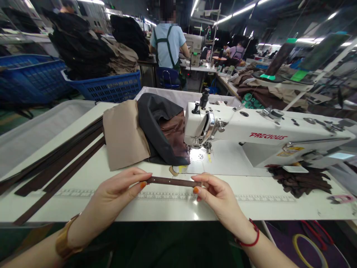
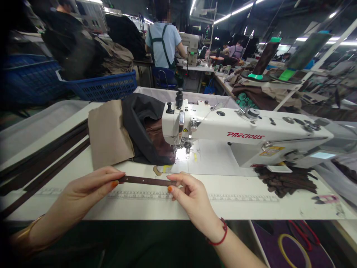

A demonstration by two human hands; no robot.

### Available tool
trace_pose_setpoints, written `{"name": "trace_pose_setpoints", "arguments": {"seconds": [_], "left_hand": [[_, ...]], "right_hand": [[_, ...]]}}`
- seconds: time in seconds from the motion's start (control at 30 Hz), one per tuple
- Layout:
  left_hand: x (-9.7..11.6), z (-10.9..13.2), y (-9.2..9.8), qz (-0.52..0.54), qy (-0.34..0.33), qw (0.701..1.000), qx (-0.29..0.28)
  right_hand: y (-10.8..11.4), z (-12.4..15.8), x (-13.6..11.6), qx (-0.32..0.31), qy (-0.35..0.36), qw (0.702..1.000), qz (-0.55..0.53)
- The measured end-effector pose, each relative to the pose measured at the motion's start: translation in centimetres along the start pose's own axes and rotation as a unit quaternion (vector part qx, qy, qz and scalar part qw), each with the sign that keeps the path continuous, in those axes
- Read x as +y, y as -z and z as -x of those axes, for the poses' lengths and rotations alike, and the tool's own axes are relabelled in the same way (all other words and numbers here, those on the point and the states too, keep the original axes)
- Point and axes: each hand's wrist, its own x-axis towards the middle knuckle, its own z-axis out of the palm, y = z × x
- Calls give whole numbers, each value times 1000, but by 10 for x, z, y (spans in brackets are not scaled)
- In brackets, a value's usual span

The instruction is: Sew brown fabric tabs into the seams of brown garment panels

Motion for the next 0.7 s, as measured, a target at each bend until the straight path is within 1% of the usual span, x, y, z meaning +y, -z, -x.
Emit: {"name": "trace_pose_setpoints", "arguments": {"seconds": [0.17,0.27,0.33,0.4,0.47,0.57,0.63,0.7], "left_hand": [[-11,-10,1,-33,1,999,3],[-14,-22,2,-98,-5,995,-6],[-13,-32,0,-158,-36,986,-22],[-8,-42,-8,-212,-81,973,-45],[0,-53,-21,-239,-121,961,-68],[11,-70,-40,-219,-153,958,-101],[14,-85,-46,-209,-172,957,-104],[13,-103,-45,-249,-191,945,-94]], "right_hand": [[0,-11,6,16,-2,1000,-7],[0,-17,9,24,0,1000,-15],[-1,-21,10,26,2,1000,-9],[-3,-25,11,30,6,1000,-6],[-5,-29,12,36,11,999,-9],[-5,-34,17,47,21,999,-6],[1,-39,21,47,29,998,8],[11,-48,25,26,34,997,70]]}}
